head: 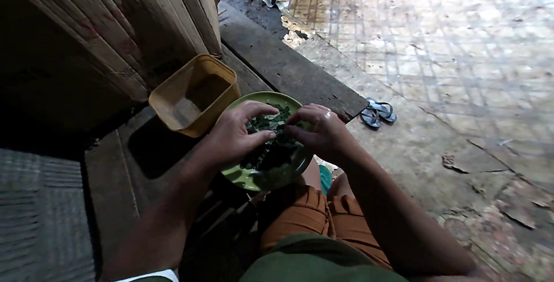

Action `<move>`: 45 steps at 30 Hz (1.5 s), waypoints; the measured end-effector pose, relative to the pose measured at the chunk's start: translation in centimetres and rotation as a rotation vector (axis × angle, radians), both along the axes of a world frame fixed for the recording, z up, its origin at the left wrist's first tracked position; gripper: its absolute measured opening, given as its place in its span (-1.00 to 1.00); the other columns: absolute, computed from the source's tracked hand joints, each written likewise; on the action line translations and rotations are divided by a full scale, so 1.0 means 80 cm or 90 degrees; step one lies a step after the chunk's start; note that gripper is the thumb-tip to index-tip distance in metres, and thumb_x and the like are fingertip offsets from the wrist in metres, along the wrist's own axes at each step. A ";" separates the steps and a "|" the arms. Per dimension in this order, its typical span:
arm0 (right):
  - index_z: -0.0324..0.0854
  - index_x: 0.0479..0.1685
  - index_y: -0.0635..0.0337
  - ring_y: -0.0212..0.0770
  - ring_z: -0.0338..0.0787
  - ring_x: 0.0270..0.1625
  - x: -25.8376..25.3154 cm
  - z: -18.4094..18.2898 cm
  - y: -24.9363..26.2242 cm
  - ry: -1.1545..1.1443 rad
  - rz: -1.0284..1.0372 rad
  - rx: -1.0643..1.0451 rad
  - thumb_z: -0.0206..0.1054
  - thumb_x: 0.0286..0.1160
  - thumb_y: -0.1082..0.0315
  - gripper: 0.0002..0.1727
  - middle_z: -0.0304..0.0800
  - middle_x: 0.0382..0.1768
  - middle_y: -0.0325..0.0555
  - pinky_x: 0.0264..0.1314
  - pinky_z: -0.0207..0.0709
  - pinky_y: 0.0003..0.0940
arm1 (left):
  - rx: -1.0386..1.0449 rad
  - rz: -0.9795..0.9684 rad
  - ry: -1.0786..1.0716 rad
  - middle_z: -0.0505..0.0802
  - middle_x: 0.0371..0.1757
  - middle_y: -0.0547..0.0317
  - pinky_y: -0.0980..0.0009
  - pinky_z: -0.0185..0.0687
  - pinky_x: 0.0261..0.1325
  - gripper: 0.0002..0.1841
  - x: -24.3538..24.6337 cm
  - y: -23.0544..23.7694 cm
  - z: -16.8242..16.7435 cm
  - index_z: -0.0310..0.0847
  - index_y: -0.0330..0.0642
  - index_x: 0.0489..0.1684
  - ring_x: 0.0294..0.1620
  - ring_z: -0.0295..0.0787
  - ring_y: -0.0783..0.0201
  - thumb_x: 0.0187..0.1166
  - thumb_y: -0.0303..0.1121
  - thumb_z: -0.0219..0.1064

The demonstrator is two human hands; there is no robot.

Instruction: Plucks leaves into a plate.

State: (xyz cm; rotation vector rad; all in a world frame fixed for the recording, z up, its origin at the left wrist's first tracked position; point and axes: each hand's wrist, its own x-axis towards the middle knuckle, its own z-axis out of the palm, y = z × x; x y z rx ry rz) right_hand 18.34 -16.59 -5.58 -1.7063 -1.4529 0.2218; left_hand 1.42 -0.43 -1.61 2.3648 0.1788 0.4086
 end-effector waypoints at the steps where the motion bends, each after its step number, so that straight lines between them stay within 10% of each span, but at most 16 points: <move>1: 0.85 -0.22 0.15 -0.19 0.75 -0.05 -0.001 0.000 0.001 -0.006 0.003 0.003 0.43 0.49 0.30 -0.86 0.82 -0.28 -0.17 0.44 0.36 0.04 | 0.017 -0.003 -0.006 0.82 0.24 0.18 0.41 0.61 0.42 -0.65 0.001 -0.002 -0.002 0.76 -0.15 0.24 0.32 0.70 0.43 0.50 -0.32 0.48; 5: 0.86 -0.22 0.10 -0.25 0.76 -0.03 -0.002 -0.002 0.004 -0.008 0.022 0.016 0.43 0.48 0.28 -0.87 0.83 -0.26 -0.23 0.46 0.36 0.04 | 0.080 0.042 -0.024 0.90 -0.15 0.31 0.51 0.73 0.11 -0.90 0.005 -0.009 -0.011 0.84 -0.09 -0.13 -0.07 0.81 0.55 0.58 -0.34 0.42; 11: 0.85 0.02 -0.04 -0.29 0.74 0.17 -0.003 -0.001 0.005 0.034 0.026 0.002 0.34 0.59 0.11 -0.75 0.86 -0.04 -0.32 0.56 0.29 0.14 | 0.110 0.079 -0.025 0.88 -0.20 0.30 0.47 0.73 0.02 -0.89 0.004 -0.009 -0.011 0.84 -0.08 -0.14 -0.15 0.80 0.51 0.60 -0.32 0.40; 22: 0.84 -0.21 0.13 -0.23 0.76 -0.06 -0.004 -0.007 0.008 -0.016 0.002 0.037 0.36 0.60 0.25 -0.81 0.82 -0.28 -0.21 0.45 0.39 0.04 | 0.153 0.110 -0.054 0.90 -0.20 0.23 0.37 0.73 0.03 -0.87 0.001 -0.002 -0.006 0.84 -0.13 -0.15 -0.16 0.82 0.44 0.61 -0.33 0.39; 30: 0.80 0.22 -0.03 -0.02 0.73 0.32 -0.017 -0.007 0.010 -0.138 -0.028 0.001 0.46 0.48 0.20 -0.66 0.84 0.18 -0.15 0.58 0.24 0.31 | 0.299 0.382 -0.064 0.90 0.05 -0.06 0.11 0.68 0.24 -0.72 -0.030 0.057 0.036 0.80 -0.21 0.12 0.09 0.84 0.12 0.77 -0.28 0.20; 33: 0.78 0.27 -0.01 0.01 0.72 0.34 -0.020 -0.008 0.011 -0.147 -0.029 0.012 0.44 0.47 0.22 -0.62 0.83 0.21 -0.13 0.54 0.26 0.32 | 0.342 0.392 0.011 0.78 0.37 -0.19 -0.17 0.35 0.58 -0.67 -0.036 0.065 0.039 0.73 -0.25 0.32 0.53 0.57 -0.22 0.77 -0.36 0.16; 45: 0.77 -0.38 0.14 0.09 0.79 0.06 -0.058 -0.001 0.038 -0.271 -0.057 0.048 0.48 0.38 0.28 -0.87 0.80 -0.28 -0.04 0.57 0.27 0.30 | 0.125 0.139 -0.008 0.81 0.35 0.18 0.21 0.45 0.56 -0.72 -0.011 0.019 0.017 0.79 -0.09 0.19 0.48 0.61 0.27 0.65 -0.44 0.24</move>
